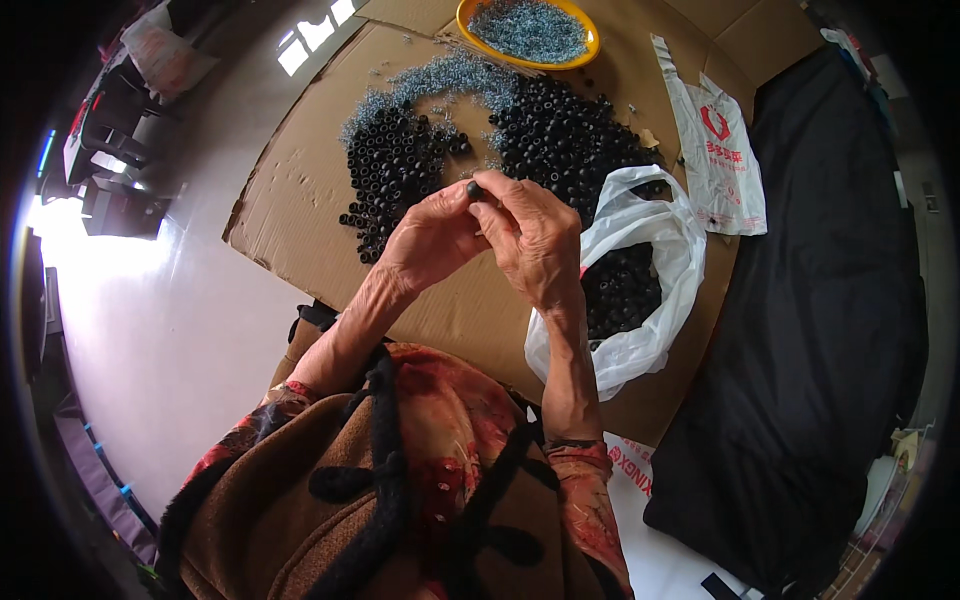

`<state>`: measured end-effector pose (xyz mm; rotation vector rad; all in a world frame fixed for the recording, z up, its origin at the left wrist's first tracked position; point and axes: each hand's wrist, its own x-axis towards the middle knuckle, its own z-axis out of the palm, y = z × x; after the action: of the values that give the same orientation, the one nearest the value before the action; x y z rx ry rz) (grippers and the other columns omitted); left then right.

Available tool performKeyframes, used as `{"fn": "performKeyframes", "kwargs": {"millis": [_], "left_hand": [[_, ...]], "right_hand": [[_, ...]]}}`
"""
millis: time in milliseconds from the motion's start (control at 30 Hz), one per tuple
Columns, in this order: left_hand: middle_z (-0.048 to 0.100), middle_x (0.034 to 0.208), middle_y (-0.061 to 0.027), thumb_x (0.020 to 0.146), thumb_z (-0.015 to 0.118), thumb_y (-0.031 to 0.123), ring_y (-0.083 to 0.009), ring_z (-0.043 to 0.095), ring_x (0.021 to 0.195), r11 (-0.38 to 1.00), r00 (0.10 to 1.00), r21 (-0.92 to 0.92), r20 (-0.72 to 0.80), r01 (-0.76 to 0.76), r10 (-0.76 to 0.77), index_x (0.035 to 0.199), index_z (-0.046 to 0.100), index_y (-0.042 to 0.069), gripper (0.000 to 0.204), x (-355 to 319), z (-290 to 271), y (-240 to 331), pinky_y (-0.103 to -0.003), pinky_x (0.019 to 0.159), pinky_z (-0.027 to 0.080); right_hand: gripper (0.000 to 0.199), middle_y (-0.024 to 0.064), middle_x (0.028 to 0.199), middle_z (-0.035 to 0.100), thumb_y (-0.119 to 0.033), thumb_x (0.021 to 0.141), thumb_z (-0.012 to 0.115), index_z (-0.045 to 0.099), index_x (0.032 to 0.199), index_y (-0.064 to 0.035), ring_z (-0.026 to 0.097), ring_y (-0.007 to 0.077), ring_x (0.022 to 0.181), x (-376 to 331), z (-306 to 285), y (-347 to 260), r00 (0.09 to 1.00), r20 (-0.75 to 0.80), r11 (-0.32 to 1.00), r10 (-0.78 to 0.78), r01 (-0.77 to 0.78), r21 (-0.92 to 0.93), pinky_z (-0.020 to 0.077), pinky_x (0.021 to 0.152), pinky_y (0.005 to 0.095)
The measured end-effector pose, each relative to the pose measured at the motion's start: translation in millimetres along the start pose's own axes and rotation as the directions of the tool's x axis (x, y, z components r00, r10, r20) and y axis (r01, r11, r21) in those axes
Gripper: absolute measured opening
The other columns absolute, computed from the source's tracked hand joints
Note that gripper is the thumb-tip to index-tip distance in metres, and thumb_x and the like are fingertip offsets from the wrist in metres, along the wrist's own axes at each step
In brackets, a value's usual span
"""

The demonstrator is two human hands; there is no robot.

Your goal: The person assembles small black plastic components by hand and places them into a plastic bag.

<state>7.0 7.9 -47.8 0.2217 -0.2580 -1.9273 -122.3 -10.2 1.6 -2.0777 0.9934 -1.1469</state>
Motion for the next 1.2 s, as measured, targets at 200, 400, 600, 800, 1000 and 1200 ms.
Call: {"fn": "performKeyframes", "kwargs": {"millis": [200,400,600,800,1000,1200], "left_hand": [[0.061,0.092,-0.0048,0.087,0.054,0.021,-0.0162,0.056,0.09,0.999,0.999,-0.023,-0.006,0.045,-0.045,0.097,0.058,0.006,0.019,-1,-7,-3,-0.036,0.087,0.043],[0.06,0.091,-0.0053,0.088,0.052,0.024,-0.0171,0.056,0.089,0.998,0.997,-0.026,-0.042,0.061,-0.062,0.096,0.056,0.005,0.021,-2,12,-2,-0.037,0.086,0.042],[0.06,0.096,-0.0084,0.089,0.05,0.025,-0.0197,0.055,0.093,0.991,0.995,-0.092,-0.019,0.096,-0.099,0.097,0.056,0.004,0.023,-2,-2,-5,-0.037,0.089,0.041],[0.06,0.094,-0.0074,0.089,0.05,0.024,-0.0188,0.056,0.092,0.989,0.995,-0.11,-0.003,0.102,-0.103,0.096,0.057,0.005,0.021,-2,9,-6,-0.037,0.087,0.041],[0.06,0.086,-0.0051,0.088,0.051,0.022,-0.0166,0.056,0.084,0.994,0.989,-0.056,-0.107,0.093,-0.099,0.092,0.058,0.005,0.019,-1,8,-7,-0.035,0.082,0.044],[0.059,0.081,-0.0034,0.085,0.056,0.02,-0.0141,0.056,0.077,0.994,0.999,0.097,-0.018,-0.049,0.051,0.086,0.059,0.005,0.015,5,1,7,-0.035,0.073,0.047]], "right_hand": [[0.023,0.0047,0.076,0.062,-0.004,0.077,0.065,0.062,0.1,-0.0043,0.057,0.01,0.062,-2,-4,7,0.998,0.006,0.994,-0.057,0.057,-0.095,0.0472,0.056,0.0233],[0.024,0.0061,0.075,0.062,-0.007,0.077,0.067,0.062,0.1,-0.0041,0.058,0.0118,0.061,-2,-5,3,1.0,-0.003,0.997,-0.006,0.006,-0.073,0.0468,0.055,0.0238],[0.025,0.0047,0.076,0.062,-0.006,0.076,0.068,0.061,0.1,-0.0046,0.057,0.0114,0.058,0,-7,9,0.988,0.03,0.97,-0.15,0.153,-0.191,0.0463,0.054,0.0243],[0.022,0.0045,0.074,0.062,-0.005,0.076,0.067,0.062,0.097,-0.0043,0.057,0.0113,0.057,-2,-6,7,0.999,-0.023,0.998,-0.024,0.022,-0.066,0.0458,0.053,0.0242],[0.021,0.0048,0.071,0.062,-0.006,0.077,0.066,0.062,0.098,-0.0039,0.057,0.0106,0.06,-3,-7,12,0.995,0.006,0.986,-0.098,0.098,-0.135,0.0456,0.055,0.0236],[0.018,0.0005,0.069,0.059,-0.011,0.081,0.063,0.063,0.096,-0.0035,0.052,0.006,0.06,6,-27,25,0.979,0.056,0.967,0.197,-0.203,0.154,0.0438,0.058,0.0213]]}}
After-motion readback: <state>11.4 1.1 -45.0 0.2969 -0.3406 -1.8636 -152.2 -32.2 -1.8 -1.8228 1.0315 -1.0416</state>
